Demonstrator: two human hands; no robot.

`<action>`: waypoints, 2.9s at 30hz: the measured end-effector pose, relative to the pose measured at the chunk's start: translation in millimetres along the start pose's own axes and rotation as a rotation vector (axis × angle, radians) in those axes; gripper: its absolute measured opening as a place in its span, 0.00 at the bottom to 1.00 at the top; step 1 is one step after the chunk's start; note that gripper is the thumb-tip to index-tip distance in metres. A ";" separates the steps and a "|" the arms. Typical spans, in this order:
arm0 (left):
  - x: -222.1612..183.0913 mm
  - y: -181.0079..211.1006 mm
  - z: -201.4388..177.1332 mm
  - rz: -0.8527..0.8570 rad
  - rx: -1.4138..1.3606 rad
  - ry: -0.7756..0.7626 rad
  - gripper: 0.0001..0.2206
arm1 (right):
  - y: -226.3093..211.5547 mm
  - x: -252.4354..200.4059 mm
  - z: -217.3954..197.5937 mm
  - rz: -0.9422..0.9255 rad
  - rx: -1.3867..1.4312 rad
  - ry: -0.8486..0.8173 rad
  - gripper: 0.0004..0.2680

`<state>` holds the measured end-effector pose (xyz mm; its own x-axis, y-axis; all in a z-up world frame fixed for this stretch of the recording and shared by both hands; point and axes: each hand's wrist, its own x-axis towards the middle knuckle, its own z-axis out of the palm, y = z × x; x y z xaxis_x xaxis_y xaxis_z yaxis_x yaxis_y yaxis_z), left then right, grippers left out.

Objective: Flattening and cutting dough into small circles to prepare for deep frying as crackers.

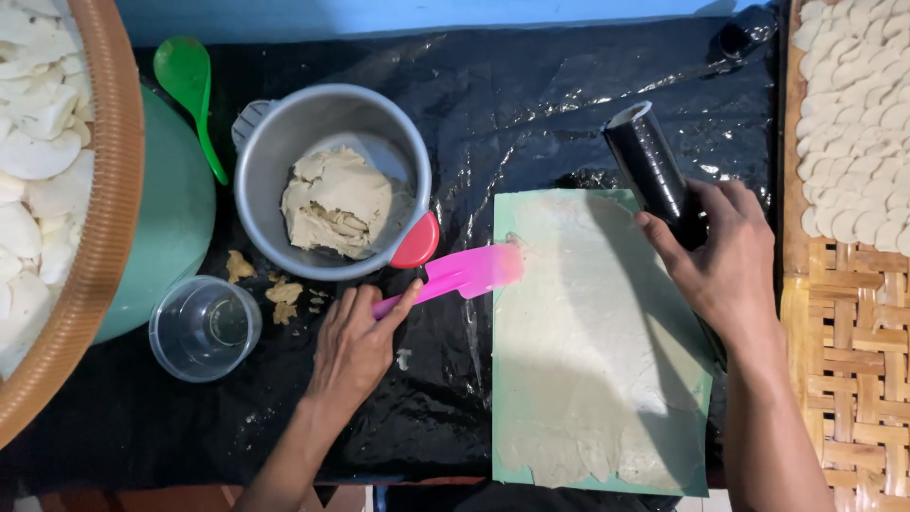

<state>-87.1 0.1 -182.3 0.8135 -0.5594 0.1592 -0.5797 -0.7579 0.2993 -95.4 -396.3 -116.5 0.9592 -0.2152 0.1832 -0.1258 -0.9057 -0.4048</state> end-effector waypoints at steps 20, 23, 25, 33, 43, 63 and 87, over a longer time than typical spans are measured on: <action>-7.0 -19.9 12.5 -0.401 -0.136 0.306 0.17 | 5.6 0.8 13.0 -0.020 -0.048 0.000 0.22; 10.3 -30.0 12.1 -0.424 -0.130 0.333 0.18 | 5.3 0.4 14.8 -0.029 -0.034 -0.002 0.22; 22.8 -38.8 13.2 -0.435 -0.122 0.318 0.18 | 5.2 -0.6 15.8 -0.032 -0.030 -0.003 0.22; 54.6 -48.8 11.4 -0.449 0.067 0.515 0.16 | -27.0 -8.2 6.3 -0.128 -0.054 -0.027 0.22; 55.3 65.5 -5.4 0.140 -0.234 0.411 0.18 | -80.8 -24.5 50.2 -0.541 -0.070 -0.253 0.22; 63.4 34.4 22.6 0.101 -0.071 0.199 0.24 | -42.8 -18.0 38.5 -0.403 -0.088 -0.230 0.22; 155.3 27.7 48.8 -0.012 -0.084 0.242 0.20 | -4.5 86.1 114.6 -0.198 -0.134 0.109 0.18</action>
<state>20.9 -124.2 -195.2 0.8134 -0.4465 0.3729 -0.5727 -0.7273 0.3782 16.8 -368.9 -201.5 0.9366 -0.0603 0.3452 0.0225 -0.9727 -0.2309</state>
